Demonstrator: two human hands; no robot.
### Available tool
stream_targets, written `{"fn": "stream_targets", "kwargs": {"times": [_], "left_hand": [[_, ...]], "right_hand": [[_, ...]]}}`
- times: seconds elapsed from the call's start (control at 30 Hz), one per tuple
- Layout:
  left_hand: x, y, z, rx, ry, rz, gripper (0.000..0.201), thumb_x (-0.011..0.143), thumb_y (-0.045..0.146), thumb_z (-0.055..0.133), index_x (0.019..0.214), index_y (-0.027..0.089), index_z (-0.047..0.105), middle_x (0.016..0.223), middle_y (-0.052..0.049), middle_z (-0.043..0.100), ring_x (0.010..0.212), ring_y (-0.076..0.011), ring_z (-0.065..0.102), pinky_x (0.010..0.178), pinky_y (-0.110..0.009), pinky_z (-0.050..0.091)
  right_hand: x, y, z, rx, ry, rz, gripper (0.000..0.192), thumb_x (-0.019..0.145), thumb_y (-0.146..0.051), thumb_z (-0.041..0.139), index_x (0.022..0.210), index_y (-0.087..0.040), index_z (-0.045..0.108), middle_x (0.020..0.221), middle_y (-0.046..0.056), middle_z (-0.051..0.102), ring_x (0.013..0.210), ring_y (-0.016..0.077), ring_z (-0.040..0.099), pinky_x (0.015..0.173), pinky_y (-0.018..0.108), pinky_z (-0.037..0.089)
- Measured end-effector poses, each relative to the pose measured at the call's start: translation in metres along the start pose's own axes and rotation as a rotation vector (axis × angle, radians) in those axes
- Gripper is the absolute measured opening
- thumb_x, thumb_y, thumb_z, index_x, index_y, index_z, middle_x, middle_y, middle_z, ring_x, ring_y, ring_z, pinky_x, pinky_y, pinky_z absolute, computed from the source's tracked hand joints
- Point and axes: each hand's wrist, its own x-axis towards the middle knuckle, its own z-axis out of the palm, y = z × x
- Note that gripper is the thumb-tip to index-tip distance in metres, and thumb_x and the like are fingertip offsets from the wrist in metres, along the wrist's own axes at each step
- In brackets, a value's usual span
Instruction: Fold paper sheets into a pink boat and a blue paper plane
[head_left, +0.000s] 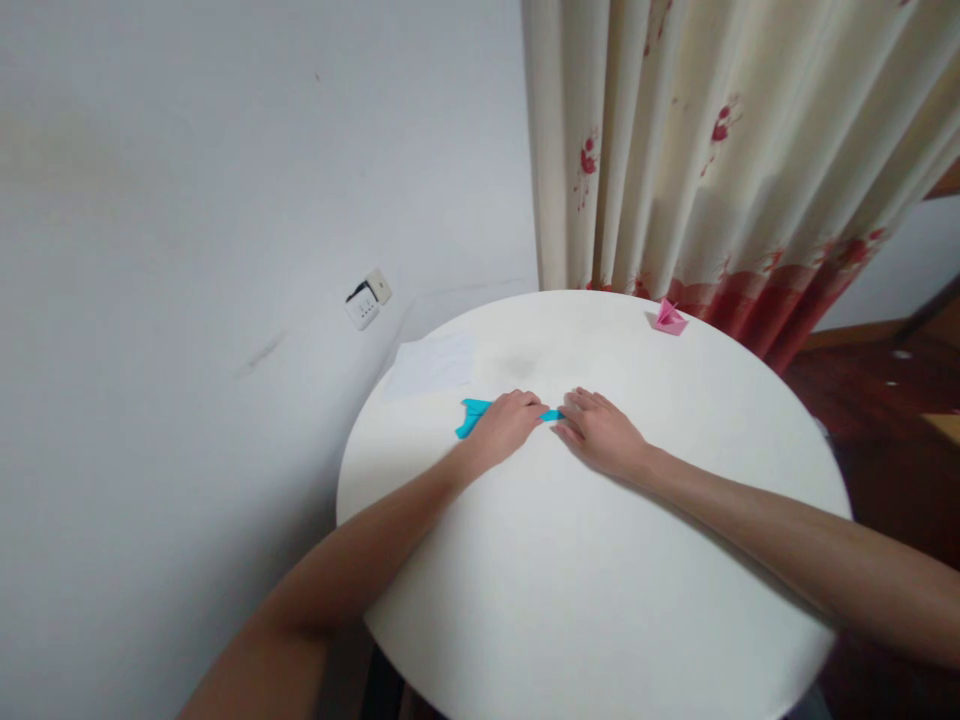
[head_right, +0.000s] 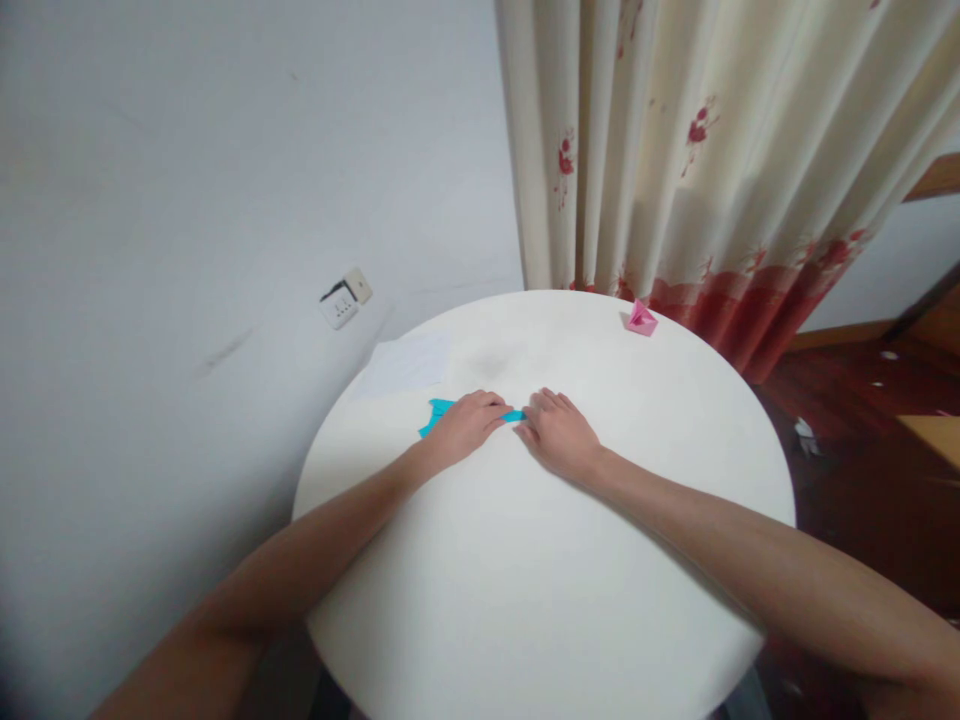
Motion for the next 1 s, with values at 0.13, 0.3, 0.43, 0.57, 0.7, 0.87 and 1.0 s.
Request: {"fn": "stream_targets", "kwargs": {"times": [0.13,0.3,0.43,0.57,0.7,0.87,1.0], "left_hand": [[0.002,0.002,-0.003,0.05,-0.021,0.029,0.026,0.1,0.017,0.049,0.118,0.018,0.068,0.11,-0.008,0.069,0.105,-0.0214,0.062,0.093,-0.033,0.047],[0.001,0.002,-0.002,0.042,-0.017,0.056,0.024,0.1,0.017,0.049,0.11,0.018,0.071,0.106,-0.007,0.07,0.102,-0.0206,0.064,0.092,-0.033,0.048],[0.0,0.004,0.001,-0.009,0.027,0.065,0.022,0.102,0.021,0.049,0.109,0.02,0.071,0.104,-0.005,0.07,0.101,-0.0199,0.065,0.091,-0.033,0.049],[-0.002,0.01,-0.002,-0.04,0.058,0.065,0.022,0.103,0.025,0.048,0.106,0.019,0.069,0.104,-0.005,0.069,0.098,-0.0192,0.065,0.088,-0.032,0.05],[-0.003,0.014,-0.004,-0.052,0.088,0.049,0.02,0.103,0.025,0.048,0.104,0.018,0.067,0.103,-0.005,0.069,0.097,-0.0191,0.065,0.088,-0.032,0.05],[-0.004,0.016,-0.006,-0.028,0.091,0.067,0.022,0.103,0.019,0.046,0.103,0.018,0.068,0.099,-0.005,0.071,0.095,-0.0198,0.066,0.087,-0.033,0.05],[-0.004,0.017,-0.012,-0.007,0.124,0.033,0.022,0.102,0.02,0.047,0.105,0.02,0.069,0.097,-0.004,0.072,0.092,-0.0196,0.066,0.083,-0.033,0.049]], "right_hand": [[0.001,0.001,0.001,0.022,0.021,-0.011,0.031,0.102,-0.036,0.047,0.105,-0.017,0.071,0.106,0.013,0.066,0.116,0.0269,0.055,0.104,0.041,0.039],[0.003,0.004,0.004,0.062,0.048,-0.021,0.025,0.099,-0.031,0.053,0.099,-0.019,0.075,0.107,0.012,0.07,0.113,0.0265,0.059,0.101,0.039,0.042],[0.004,0.005,0.004,0.103,0.068,-0.052,0.021,0.097,-0.025,0.056,0.094,-0.017,0.076,0.105,0.011,0.072,0.105,0.0243,0.063,0.096,0.036,0.044],[0.005,0.003,0.0,0.107,0.042,-0.055,0.019,0.096,-0.017,0.057,0.089,-0.017,0.074,0.092,0.008,0.072,0.091,0.0213,0.064,0.085,0.032,0.045],[0.006,0.001,-0.004,0.057,0.047,-0.075,0.021,0.097,-0.015,0.053,0.09,-0.017,0.072,0.087,0.007,0.071,0.083,0.0196,0.062,0.079,0.031,0.041],[0.006,0.001,-0.003,0.015,0.08,-0.076,0.02,0.099,-0.017,0.052,0.092,-0.017,0.071,0.087,0.006,0.07,0.082,0.0196,0.062,0.076,0.031,0.038],[0.009,0.004,-0.004,-0.002,0.088,-0.053,0.021,0.1,-0.021,0.051,0.09,-0.017,0.07,0.086,0.006,0.071,0.08,0.0193,0.063,0.074,0.03,0.036]]}}
